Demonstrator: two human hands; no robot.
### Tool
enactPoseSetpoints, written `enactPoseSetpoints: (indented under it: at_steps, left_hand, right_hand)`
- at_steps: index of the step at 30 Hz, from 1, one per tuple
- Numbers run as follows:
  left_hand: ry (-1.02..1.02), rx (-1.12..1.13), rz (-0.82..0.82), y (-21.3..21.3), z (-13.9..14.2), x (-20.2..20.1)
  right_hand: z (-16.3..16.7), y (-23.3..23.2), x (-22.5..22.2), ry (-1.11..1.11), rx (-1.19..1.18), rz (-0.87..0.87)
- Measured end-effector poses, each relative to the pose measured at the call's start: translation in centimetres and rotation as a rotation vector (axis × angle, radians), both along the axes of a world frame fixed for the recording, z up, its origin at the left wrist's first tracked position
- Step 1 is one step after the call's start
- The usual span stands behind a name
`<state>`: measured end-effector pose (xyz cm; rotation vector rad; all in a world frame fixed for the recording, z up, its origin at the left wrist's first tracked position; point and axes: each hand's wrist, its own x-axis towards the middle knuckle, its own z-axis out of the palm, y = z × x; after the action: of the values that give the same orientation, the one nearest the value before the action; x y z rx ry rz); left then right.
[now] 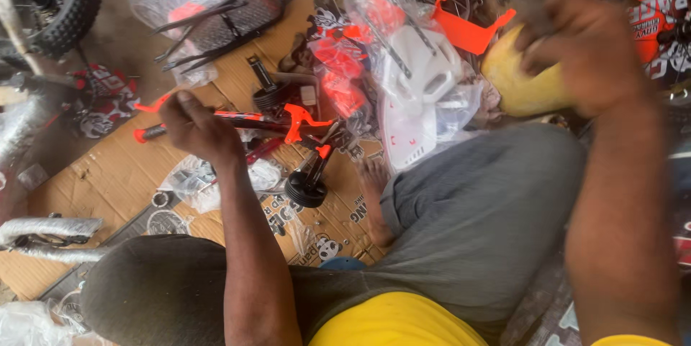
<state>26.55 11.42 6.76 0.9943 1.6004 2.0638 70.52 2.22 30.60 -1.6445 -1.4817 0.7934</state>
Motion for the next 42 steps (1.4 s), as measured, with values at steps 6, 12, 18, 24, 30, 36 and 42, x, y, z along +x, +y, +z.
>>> enactPoseSetpoints:
  at_steps: [6,12,18,24,30,36,42]
  left_hand:
    - [-0.199,-0.162,-0.599,2.8,1.3,12.8]
    - [-0.204,-0.323,-0.919,12.0,-4.5,25.1]
    - [-0.229,-0.472,-1.106,18.2,-11.2,31.8]
    - [-0.244,-0.679,-1.095,15.0,-14.9,30.8]
    - [-0.327,-0.802,-1.113,10.7,-15.6,29.3]
    - [-0.365,-0.871,-1.277,5.2,-13.8,32.7]
    - [0.272,-0.586,-1.139,4.8,-13.8,25.3]
  right_hand:
    - [-4.9,7.9,4.8,0.209,0.112,-0.068]
    - [-24.6,17.1,4.2,0.817,-0.085,-0.179]
    - [-34.6,20.7,6.9,0.855,-0.182,-0.317]
    - [-38.2,13.3,10.4,0.042,-0.079,-0.466]
    - [-34.7,3.9,14.5,0.146,-0.095,-0.755]
    - [-32.9,4.5,5.5,0.149,-0.279,-0.257]
    - [-32.0,-0.1,11.8,-0.386,-0.112,-0.747]
